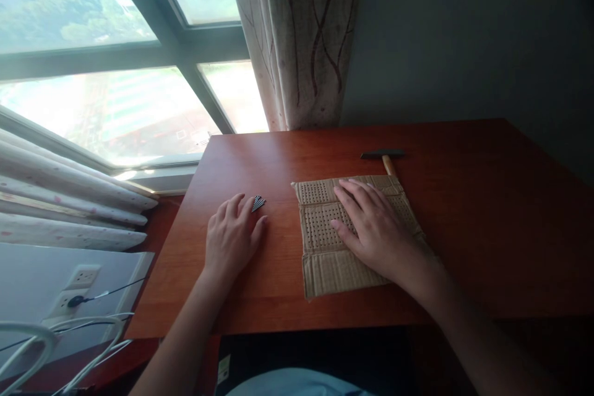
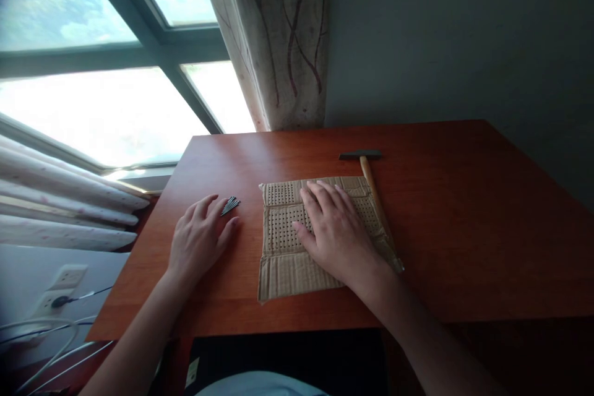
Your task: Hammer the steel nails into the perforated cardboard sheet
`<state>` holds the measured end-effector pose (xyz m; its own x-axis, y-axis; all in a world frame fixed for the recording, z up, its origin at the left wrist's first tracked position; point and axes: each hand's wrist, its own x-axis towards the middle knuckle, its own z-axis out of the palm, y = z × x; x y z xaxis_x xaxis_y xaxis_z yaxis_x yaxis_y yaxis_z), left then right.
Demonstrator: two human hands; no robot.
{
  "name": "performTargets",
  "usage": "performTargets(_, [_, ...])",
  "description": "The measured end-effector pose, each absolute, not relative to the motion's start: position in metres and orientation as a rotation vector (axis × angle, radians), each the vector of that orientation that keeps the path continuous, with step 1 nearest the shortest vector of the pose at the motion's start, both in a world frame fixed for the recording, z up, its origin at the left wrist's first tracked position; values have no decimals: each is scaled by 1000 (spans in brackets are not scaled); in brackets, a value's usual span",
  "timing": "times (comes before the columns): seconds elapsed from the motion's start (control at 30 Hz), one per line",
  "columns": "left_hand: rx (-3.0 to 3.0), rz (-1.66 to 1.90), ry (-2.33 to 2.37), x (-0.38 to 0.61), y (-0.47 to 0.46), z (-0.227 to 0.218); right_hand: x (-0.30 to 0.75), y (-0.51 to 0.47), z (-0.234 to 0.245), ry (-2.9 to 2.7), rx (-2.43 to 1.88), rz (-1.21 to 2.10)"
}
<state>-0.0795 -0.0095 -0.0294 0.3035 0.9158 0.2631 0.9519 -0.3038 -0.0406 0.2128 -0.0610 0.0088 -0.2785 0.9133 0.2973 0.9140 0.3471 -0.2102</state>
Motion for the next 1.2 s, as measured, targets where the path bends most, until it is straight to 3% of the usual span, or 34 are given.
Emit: performTargets(1.2, [-2446,-251,-1720,-70,-15,-37,214,-61,6,-2240,-1602,13])
